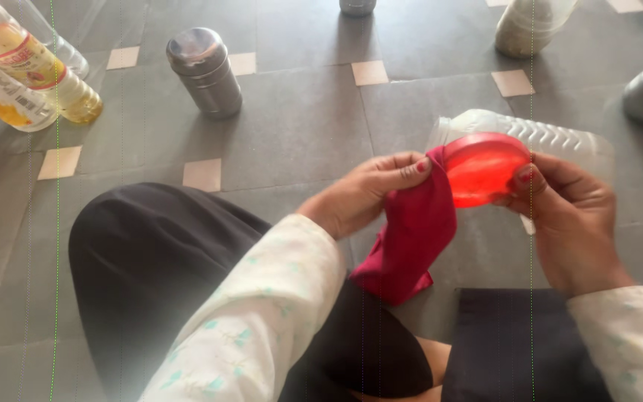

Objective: The person sits on the floor and wipes a red plastic lid and a clear plastic bottle with a red cloth. They then wipe several stainless steel containers and a large plastic jar, placing each item aside after cleaning.

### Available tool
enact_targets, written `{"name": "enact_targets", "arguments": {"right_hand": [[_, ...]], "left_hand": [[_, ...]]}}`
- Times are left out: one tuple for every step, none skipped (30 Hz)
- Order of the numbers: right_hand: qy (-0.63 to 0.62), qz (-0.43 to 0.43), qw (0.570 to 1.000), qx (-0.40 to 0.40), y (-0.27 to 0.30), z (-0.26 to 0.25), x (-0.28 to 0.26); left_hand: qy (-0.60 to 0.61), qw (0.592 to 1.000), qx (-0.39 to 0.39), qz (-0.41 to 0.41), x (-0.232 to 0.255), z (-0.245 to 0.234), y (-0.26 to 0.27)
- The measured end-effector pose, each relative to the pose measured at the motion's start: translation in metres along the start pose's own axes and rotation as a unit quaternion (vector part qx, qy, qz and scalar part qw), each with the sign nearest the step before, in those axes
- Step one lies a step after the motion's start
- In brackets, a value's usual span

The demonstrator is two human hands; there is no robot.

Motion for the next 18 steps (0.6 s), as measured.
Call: {"name": "enact_targets", "arguments": {"right_hand": [[-0.027, 0.032, 0.999, -0.001, -0.002, 0.0, 0.001], [-0.055, 0.064, 0.996, -0.003, -0.003, 0.001, 0.002], [-0.086, 0.099, 0.991, -0.003, -0.003, 0.005, 0.004], [-0.06, 0.125, 0.99, -0.01, -0.003, 0.009, 0.005], [-0.029, 0.152, 0.988, -0.017, -0.004, 0.01, 0.005], [0.002, 0.179, 0.984, -0.025, -0.004, 0.011, 0.004], [0.04, 0.168, 0.984, -0.043, -0.005, 0.012, 0.001], [0.079, 0.158, 0.982, -0.061, -0.006, 0.013, -0.002], [0.119, 0.147, 0.979, -0.077, -0.006, 0.014, -0.005], [0.178, 0.098, 0.97, -0.134, -0.006, 0.015, -0.01], [0.233, 0.049, 0.952, -0.192, -0.005, 0.018, -0.014], [0.286, 0.0, 0.926, -0.248, -0.003, 0.022, -0.019], [0.32, -0.006, 0.908, -0.271, -0.001, 0.027, -0.023], [0.353, -0.011, 0.888, -0.295, 0.002, 0.032, -0.028], [0.384, -0.017, 0.867, -0.316, 0.005, 0.037, -0.031], [0.409, -0.023, 0.855, -0.319, 0.008, 0.042, -0.033], [0.438, -0.03, 0.84, -0.318, 0.008, 0.044, -0.036], [0.466, -0.036, 0.825, -0.317, 0.008, 0.045, -0.037]], "left_hand": [[0.033, 0.999, 0.003, -0.006, -0.006, 0.001, -0.004], [0.065, 0.998, 0.006, -0.012, -0.009, 0.001, -0.007], [0.033, 0.998, 0.044, -0.029, -0.011, -0.001, -0.007], [0.001, 0.996, 0.081, -0.047, -0.013, -0.003, -0.006], [-0.028, 0.991, 0.116, -0.064, -0.016, -0.004, -0.007], [-0.086, 0.989, 0.105, -0.061, -0.018, -0.005, -0.008], [-0.145, 0.983, 0.093, -0.058, -0.018, -0.006, -0.009], [-0.202, 0.975, 0.08, -0.055, -0.019, -0.007, -0.011], [-0.232, 0.965, 0.101, -0.066, -0.02, -0.008, -0.013], [-0.262, 0.954, 0.121, -0.077, -0.021, -0.009, -0.015], [-0.292, 0.942, 0.144, -0.087, -0.022, -0.01, -0.017], [-0.353, 0.914, 0.171, -0.1, -0.023, -0.01, -0.017], [-0.413, 0.881, 0.2, -0.114, -0.023, -0.01, -0.014], [-0.471, 0.842, 0.228, -0.128, -0.023, -0.01, -0.011], [-0.468, 0.843, 0.228, -0.134, -0.024, -0.01, -0.008], [-0.465, 0.844, 0.229, -0.14, -0.025, -0.01, -0.005], [-0.463, 0.845, 0.226, -0.143, -0.024, -0.01, -0.006], [-0.464, 0.847, 0.219, -0.142, -0.023, -0.01, -0.007]]}}
Point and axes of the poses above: each hand's wrist, its own y-axis away from the middle knuckle, its own z-axis out of the palm, x = y × z, the point moved 1 cm from there along -y, towards the middle knuckle, and after that the axes turned 13 degrees about -z, right-handed, at the moved point
